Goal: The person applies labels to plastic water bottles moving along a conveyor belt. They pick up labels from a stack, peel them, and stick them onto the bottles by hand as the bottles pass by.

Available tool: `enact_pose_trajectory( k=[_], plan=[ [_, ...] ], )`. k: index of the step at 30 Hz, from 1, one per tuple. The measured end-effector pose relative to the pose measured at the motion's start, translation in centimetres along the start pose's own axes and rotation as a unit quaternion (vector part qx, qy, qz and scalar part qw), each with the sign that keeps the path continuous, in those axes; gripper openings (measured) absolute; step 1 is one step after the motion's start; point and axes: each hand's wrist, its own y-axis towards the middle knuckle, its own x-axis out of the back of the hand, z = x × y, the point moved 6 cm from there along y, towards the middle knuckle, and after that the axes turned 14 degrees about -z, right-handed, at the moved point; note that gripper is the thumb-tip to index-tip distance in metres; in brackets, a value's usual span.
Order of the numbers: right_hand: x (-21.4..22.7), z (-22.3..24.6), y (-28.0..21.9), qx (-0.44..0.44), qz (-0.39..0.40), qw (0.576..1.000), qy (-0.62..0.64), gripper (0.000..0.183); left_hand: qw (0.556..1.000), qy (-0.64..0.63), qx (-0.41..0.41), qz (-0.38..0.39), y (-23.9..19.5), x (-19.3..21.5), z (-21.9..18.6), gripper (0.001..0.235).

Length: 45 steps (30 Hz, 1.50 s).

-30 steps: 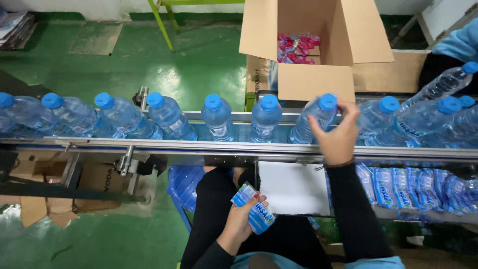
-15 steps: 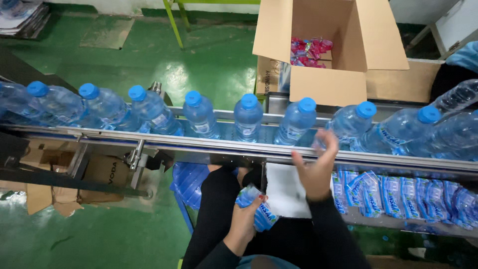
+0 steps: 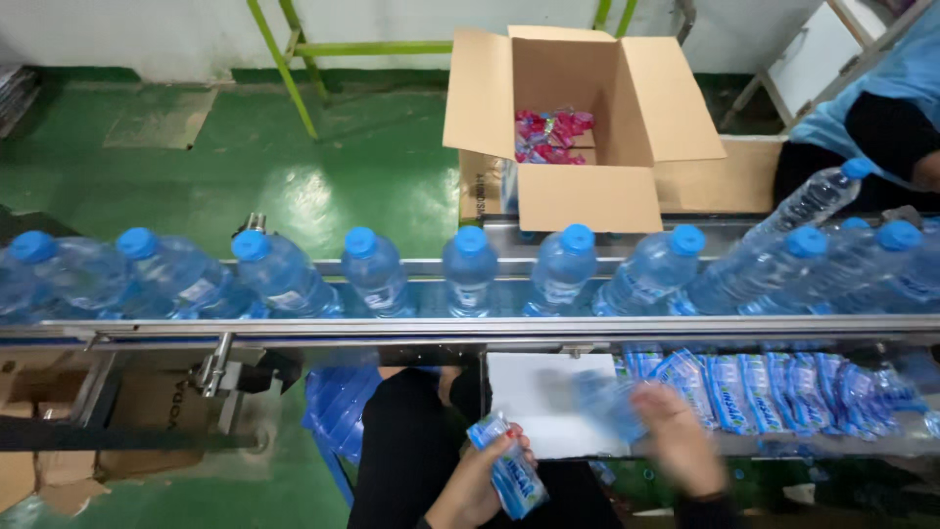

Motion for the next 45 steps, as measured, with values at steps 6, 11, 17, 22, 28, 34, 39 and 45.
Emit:
enact_pose_trajectory(
  k=[6, 11, 17, 22, 28, 34, 39, 45],
  plan=[
    [15.4, 12.2, 2.3, 0.312, -0.381, 0.846, -0.203, 0.015, 0.99, -0.012, 0.001, -0.14, -1.5, -0.7, -2.3, 0.042],
    [10.5, 18.4, 6.8, 0.525, -0.375, 0.75, -0.146, 0.031, 0.991, 0.051, -0.035, -0.119, -0.6, 0.0, -2.0, 0.038],
    [3.0, 14.9, 7.1, 0.435, -0.4, 0.805, -0.043, 0.098, 0.987, 0.016, -0.049, -0.15, -1.0, 0.5, -2.3, 0.041],
    [0.8, 14.4, 2.3, 0.387, -0.356, 0.849, 0.049, 0.109, 0.983, 0.045, -0.088, -0.156, -0.4, 2.0, -1.9, 0.029],
    [-8.8, 3.2, -5.2, 0.194, -0.037, 0.98, -0.018, 0.053, 0.961, 0.043, -0.16, -0.22, 0.4, 2.5, -1.1, 0.029],
    [-4.0, -2.3, -3.9, 0.015, -0.02, 0.998, -0.065, 0.013, 0.988, 0.019, -0.105, -0.109, 0.7, 1.8, 0.1, 0.027],
    [9.7, 8.4, 2.3, 0.212, -0.288, 0.934, -0.018, 0.03, 0.984, -0.023, -0.046, -0.171, -2.0, 0.2, -1.4, 0.048],
    [4.5, 18.6, 5.1, 0.557, -0.288, 0.777, -0.054, 0.02, 0.984, 0.007, -0.134, -0.119, -1.8, 0.7, -1.6, 0.029]
  ],
)
